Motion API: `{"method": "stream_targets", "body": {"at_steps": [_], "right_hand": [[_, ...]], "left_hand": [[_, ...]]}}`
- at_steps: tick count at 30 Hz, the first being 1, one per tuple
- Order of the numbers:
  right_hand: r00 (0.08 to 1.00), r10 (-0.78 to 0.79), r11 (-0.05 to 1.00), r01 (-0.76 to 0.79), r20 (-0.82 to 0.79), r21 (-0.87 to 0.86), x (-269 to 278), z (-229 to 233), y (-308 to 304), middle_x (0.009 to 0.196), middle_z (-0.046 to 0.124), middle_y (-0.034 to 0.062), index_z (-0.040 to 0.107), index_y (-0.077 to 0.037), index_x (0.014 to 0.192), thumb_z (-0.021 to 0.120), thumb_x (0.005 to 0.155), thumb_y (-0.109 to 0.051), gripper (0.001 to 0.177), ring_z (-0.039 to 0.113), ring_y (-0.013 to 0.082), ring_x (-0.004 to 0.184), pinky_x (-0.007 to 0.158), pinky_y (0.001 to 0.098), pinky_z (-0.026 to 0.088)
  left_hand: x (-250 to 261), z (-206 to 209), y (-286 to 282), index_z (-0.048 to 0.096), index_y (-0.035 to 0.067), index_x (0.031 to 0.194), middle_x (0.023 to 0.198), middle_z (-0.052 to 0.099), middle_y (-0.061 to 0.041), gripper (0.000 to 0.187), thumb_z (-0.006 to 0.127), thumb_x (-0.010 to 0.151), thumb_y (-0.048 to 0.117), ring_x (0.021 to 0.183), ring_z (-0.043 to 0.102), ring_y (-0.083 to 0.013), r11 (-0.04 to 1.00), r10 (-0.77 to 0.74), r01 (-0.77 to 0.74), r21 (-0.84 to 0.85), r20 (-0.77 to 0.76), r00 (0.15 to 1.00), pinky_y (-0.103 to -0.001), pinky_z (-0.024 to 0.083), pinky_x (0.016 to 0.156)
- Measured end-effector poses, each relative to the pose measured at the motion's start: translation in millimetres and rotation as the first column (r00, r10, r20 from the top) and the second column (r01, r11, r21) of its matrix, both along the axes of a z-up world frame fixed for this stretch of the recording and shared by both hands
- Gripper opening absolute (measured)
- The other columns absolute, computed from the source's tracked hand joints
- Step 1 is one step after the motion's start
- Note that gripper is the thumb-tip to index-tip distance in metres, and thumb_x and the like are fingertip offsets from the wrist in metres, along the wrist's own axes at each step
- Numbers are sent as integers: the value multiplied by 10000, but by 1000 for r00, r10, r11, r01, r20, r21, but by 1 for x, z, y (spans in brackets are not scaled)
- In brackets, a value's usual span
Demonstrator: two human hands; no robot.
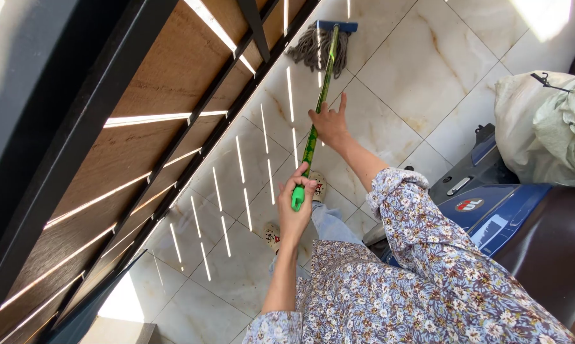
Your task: Mop the tiled floor and rinse the mop in a bucket under a faucet.
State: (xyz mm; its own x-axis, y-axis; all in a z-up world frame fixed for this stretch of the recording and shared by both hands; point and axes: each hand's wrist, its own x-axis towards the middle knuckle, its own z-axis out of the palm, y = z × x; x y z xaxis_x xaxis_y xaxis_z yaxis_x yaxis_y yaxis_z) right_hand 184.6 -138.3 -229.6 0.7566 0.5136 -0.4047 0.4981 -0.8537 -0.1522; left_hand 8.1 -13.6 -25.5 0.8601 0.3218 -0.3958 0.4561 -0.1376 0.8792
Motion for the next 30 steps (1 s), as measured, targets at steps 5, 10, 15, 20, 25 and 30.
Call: {"method": "stream_targets", "body": {"at_steps": [5, 10, 15, 20, 25, 30], "right_hand": [[998, -68, 995, 67, 11, 79, 3, -31, -14, 1390, 521, 345, 603, -161, 1253, 777, 817, -232, 474, 707, 389, 982, 1137, 747, 65], [998, -56, 993, 53, 36, 101, -28, -33, -7, 1448, 479, 355, 602, -167, 1251, 769, 819, -155, 463, 684, 365, 1113, 1183, 698, 144], [997, -38, 993, 46, -73, 107, -79, -9, 17, 1470, 444, 352, 596, -162, 1267, 774, 781, -152, 518, 691, 390, 1076, 1167, 686, 155], [997, -1, 995, 9, -84, 101, -145, -2, 50, 1471, 429, 368, 591, -151, 1295, 779, 803, -196, 530, 712, 406, 1041, 1206, 655, 155], [993, -1, 987, 20, -122, 157, -214, 6, 84, 1464, 441, 338, 576, -158, 1347, 765, 828, -189, 553, 723, 411, 1000, 1245, 642, 138], [991, 20, 980, 6, -129, 198, -269, 21, 126, 1462, 448, 323, 576, -149, 1270, 774, 793, -140, 517, 704, 437, 994, 1209, 648, 150]], "left_hand": [[-2, -18, -11, 673, 98, 935, 1423, 665, -82, 185, 701, 968, 278, 1264, 672, -267, 997, 25, -22, -74, 45, 999, -625, 50, 1247], [-36, -10, -10, 660, 109, 925, 1424, 674, -72, 190, 692, 971, 290, 1257, 682, -265, 997, 63, -60, -41, 62, 996, -623, 39, 1266], [-87, 11, 2, 665, 112, 911, 1414, 676, -64, 208, 702, 956, 312, 1243, 684, -275, 997, 68, -69, 44, 14, 998, -631, 20, 1257], [-152, 27, 31, 650, 106, 917, 1429, 666, -68, 214, 691, 958, 312, 1259, 663, -289, 995, 62, -62, 80, -2, 998, -637, 12, 1240], [-218, 38, 59, 647, 109, 921, 1420, 672, -73, 218, 683, 966, 320, 1255, 668, -283, 993, 59, -59, 104, 1, 998, -635, 33, 1246], [-270, 61, 92, 664, 109, 902, 1419, 671, -91, 218, 678, 967, 317, 1256, 667, -278, 984, 90, -89, 157, 1, 996, -634, 28, 1241]]}}
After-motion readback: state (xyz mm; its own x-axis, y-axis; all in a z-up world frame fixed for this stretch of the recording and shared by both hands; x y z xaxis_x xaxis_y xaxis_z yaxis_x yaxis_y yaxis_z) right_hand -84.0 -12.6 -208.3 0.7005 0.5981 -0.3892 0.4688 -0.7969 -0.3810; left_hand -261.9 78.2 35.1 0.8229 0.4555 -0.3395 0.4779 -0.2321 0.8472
